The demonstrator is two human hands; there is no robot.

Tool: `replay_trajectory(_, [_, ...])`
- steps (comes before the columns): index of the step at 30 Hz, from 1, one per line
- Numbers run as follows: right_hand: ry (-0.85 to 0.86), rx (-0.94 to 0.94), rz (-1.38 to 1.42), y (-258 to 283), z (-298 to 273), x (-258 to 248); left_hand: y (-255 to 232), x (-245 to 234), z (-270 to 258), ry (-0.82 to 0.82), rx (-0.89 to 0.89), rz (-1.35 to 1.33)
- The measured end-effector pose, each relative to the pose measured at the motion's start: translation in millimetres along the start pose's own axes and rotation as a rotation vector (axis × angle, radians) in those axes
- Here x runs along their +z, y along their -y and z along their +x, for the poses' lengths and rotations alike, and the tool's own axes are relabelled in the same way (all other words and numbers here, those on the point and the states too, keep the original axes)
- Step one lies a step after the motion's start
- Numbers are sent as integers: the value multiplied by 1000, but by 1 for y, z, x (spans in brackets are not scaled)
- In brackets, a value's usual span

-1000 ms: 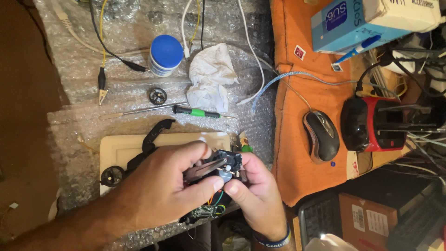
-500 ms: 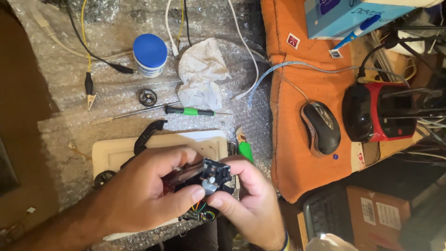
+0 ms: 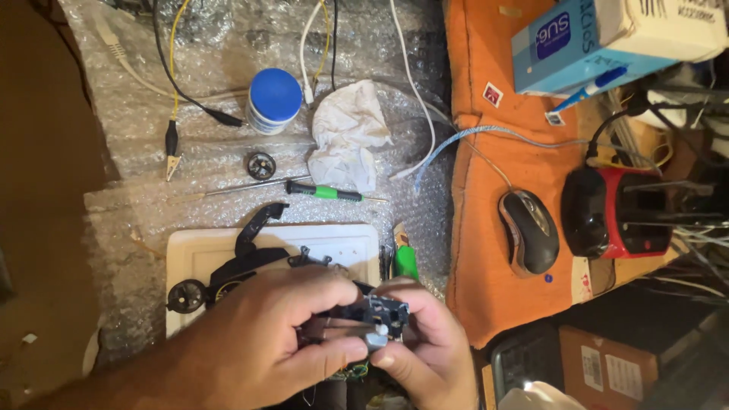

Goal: Repairing a handheld electronic device by manipulating internal components and wires using tools

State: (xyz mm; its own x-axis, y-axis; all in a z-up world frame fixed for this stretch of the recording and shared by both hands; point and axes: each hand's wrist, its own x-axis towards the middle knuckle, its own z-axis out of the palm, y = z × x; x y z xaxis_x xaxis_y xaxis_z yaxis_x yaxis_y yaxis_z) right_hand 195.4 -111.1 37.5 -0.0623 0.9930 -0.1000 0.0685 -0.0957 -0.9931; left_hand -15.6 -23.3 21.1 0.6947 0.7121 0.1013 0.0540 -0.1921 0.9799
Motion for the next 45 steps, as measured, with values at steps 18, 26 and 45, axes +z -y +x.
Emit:
replay_trajectory(18, [-136, -360, -502, -7, 2, -6, 11, 8, -6, -108, -117, 29])
replay_trajectory(26, [10, -245, -748, 23, 15, -5, 11, 18, 1, -142, -240, 163])
replay_trajectory(45, [195, -188, -687, 32, 41, -9, 13, 20, 4, -169, -299, 188])
